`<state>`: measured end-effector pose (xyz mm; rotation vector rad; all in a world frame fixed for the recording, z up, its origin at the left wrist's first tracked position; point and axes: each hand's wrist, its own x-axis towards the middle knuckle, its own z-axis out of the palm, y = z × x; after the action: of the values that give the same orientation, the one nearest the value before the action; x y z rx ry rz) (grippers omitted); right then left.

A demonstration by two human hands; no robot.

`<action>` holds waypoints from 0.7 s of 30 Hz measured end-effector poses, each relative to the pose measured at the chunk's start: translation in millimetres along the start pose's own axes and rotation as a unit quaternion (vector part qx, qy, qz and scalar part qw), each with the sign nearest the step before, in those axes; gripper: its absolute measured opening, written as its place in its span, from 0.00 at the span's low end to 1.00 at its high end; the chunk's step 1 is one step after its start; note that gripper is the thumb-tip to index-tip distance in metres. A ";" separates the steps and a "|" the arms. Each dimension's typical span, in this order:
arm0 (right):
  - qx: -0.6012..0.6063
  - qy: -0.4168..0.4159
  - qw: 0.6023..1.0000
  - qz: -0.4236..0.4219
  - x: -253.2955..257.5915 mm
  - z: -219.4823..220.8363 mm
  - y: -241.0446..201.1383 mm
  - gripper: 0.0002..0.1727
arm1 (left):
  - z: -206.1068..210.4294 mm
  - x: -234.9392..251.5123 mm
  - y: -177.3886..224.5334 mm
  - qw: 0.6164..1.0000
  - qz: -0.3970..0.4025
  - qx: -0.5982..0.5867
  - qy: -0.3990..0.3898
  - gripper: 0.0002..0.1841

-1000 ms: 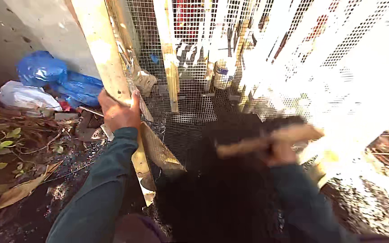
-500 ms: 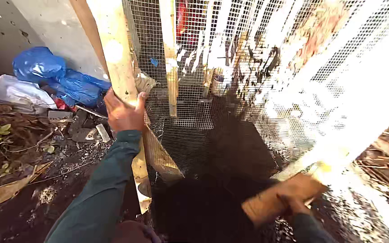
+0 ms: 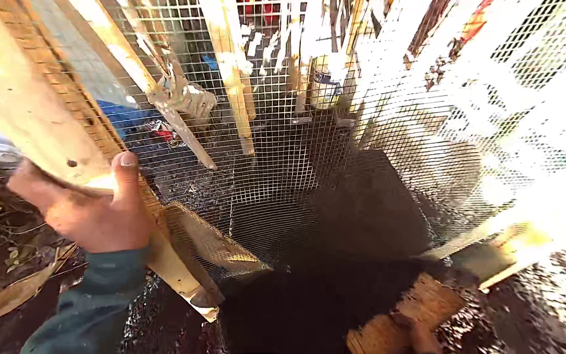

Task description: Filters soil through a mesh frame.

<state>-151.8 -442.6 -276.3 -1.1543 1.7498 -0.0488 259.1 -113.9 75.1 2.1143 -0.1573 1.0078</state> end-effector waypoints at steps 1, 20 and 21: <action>0.057 -0.026 0.998 0.007 -16.1 10.3 1.1 0.23 | 0.7 0.0 -5.1 1.000 0.003 0.000 0.003 0.51; 0.439 -0.212 0.830 -0.272 -298.2 -22.1 -279.5 0.03 | -3.3 -4.8 19.0 0.995 -0.079 0.029 -0.047 0.49; 0.439 -0.226 0.809 -0.319 -321.9 -41.3 -311.7 0.02 | -2.4 -5.1 19.4 0.996 -0.074 0.024 -0.044 0.49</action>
<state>41.5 -402.0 127.9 -0.8723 0.6753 -0.8361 246.2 -126.7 83.9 2.1800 -0.0195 0.8384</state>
